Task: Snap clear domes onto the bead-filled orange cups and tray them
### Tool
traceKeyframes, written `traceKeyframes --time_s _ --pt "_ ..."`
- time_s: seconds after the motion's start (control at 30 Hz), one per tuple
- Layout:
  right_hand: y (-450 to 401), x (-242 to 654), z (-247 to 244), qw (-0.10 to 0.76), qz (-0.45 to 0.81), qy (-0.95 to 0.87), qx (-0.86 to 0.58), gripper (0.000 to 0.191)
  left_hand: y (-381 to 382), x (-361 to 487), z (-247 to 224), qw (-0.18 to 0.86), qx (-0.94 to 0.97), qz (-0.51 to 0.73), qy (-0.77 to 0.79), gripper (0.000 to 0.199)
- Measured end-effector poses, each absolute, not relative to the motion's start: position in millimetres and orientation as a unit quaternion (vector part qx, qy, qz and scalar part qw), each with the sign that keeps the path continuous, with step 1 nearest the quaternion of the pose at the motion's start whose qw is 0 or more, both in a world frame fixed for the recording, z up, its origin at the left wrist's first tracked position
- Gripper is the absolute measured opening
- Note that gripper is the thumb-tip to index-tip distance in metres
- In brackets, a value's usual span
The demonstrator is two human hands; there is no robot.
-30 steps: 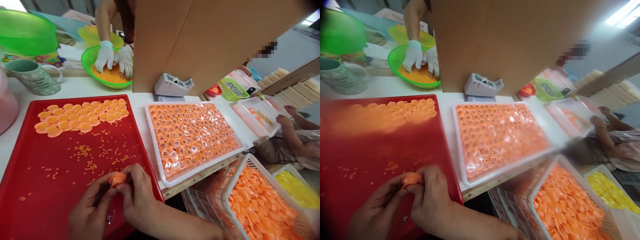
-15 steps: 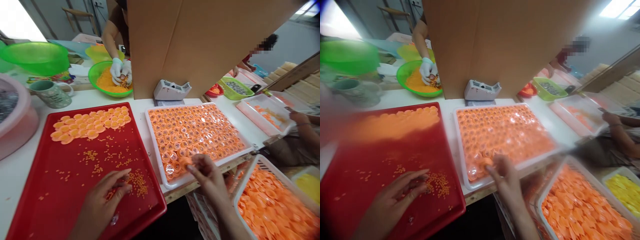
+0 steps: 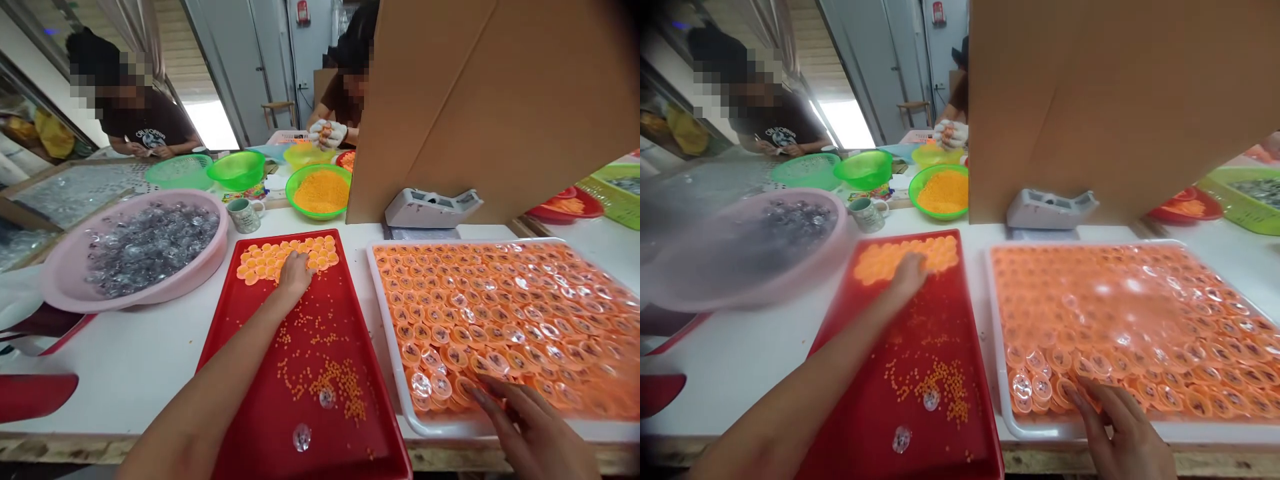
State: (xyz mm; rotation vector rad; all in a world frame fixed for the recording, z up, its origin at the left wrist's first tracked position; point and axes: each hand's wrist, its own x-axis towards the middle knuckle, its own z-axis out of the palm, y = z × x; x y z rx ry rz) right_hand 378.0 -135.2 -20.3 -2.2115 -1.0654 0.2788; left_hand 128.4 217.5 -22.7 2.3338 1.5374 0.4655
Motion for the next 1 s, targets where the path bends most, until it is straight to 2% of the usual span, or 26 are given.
traceKeyframes --time_s 0.13,0.27,0.4,0.5,0.57,0.67,0.83,0.93,1.0 --pt "-135 337 -4 0.342 0.156 -0.435 -0.818 0.016 226 139 -28 0.144 0.822 0.138 0.533 0.024" --pt "-106 279 9 0.364 0.293 -0.548 -0.694 0.016 222 138 -30 0.163 0.826 0.13 0.524 0.02" --pt "-66 229 8 0.296 0.395 -0.654 -0.573 0.026 211 131 -27 0.206 0.819 0.136 0.518 0.016" --pt "-47 200 4 0.231 0.412 -0.712 -0.519 0.023 189 114 -17 0.248 0.811 0.148 0.508 0.01" --pt "-41 186 0 0.185 0.41 -0.737 -0.505 0.02 166 95 -7 0.283 0.804 0.158 0.499 0.01" --pt "-39 174 -6 0.136 0.401 -0.744 -0.517 0.029 126 62 9 0.344 0.785 0.165 0.488 0.01" --pt "-42 170 -13 0.113 0.391 -0.741 -0.534 0.034 66 19 31 0.435 0.735 0.191 0.484 0.012" --pt "-44 175 -16 0.129 0.421 -0.716 -0.541 0.029 44 10 36 0.458 0.692 0.243 0.503 0.023" --pt "-45 182 -17 0.179 0.469 -0.68 -0.535 0.025 35 9 35 0.463 0.675 0.271 0.507 0.027"
